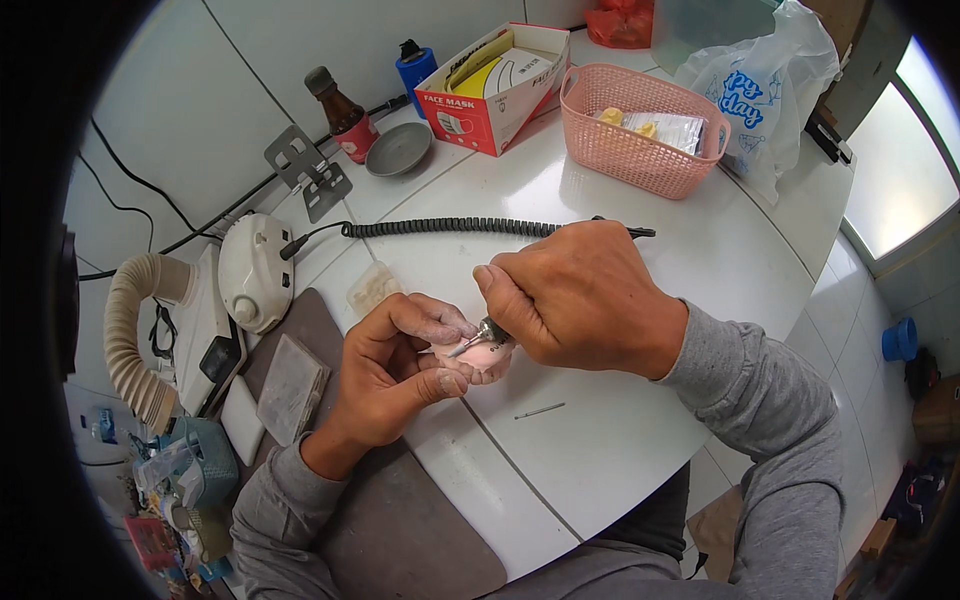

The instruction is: The person is using a high-speed rotary tool to trim and shape a dental plaster cast.

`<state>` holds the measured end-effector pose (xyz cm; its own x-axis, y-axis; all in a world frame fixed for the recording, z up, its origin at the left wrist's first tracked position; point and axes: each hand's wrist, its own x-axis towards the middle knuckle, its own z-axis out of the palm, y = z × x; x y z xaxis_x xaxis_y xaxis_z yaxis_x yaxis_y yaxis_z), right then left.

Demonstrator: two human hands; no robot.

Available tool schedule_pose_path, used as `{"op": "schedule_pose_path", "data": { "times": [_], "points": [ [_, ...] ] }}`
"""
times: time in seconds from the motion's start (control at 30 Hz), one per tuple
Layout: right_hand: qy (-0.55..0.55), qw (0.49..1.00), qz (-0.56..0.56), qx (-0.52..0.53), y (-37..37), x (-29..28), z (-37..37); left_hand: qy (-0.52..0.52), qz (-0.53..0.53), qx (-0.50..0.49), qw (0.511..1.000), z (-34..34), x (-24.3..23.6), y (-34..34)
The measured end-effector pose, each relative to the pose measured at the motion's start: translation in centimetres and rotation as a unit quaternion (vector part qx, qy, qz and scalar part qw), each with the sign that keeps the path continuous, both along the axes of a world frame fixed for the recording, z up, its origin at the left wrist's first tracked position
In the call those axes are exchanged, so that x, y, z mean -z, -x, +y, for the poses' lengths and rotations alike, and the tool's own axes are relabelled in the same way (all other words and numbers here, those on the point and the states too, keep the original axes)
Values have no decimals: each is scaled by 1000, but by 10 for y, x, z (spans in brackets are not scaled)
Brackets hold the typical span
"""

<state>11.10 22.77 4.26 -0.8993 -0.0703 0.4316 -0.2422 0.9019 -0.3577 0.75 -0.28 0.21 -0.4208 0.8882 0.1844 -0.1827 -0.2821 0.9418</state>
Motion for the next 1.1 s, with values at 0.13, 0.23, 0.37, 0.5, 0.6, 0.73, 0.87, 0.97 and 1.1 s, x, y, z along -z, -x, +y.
{"op": "schedule_pose_path", "data": {
  "times": [0.13,0.23,0.37,0.5,0.6,0.73,0.87,0.97,1.1],
  "points": [
    [1,1000,-4,-2,0,0,0,-3,-1,1,1000,0,0,0],
    [7,1000,-3,1,0,-1,-1,0,3,-2,1000,0,0,0],
    [5,1000,-5,0,0,0,-1,-3,-5,1,1000,-1,0,-1],
    [3,1000,-3,-1,0,0,-1,2,3,0,1000,-1,0,0],
    [10,1000,-4,-3,0,0,-1,2,5,1,1000,0,0,1],
    [6,1000,2,2,0,0,3,-23,32,19,999,0,2,5],
    [33,999,27,19,2,3,10,-29,26,12,999,2,0,4],
    [30,999,2,-22,2,-3,21,3,14,-38,999,3,-2,2],
    [22,996,27,-78,2,-11,15,3,5,-52,999,1,3,6]
  ]
}}
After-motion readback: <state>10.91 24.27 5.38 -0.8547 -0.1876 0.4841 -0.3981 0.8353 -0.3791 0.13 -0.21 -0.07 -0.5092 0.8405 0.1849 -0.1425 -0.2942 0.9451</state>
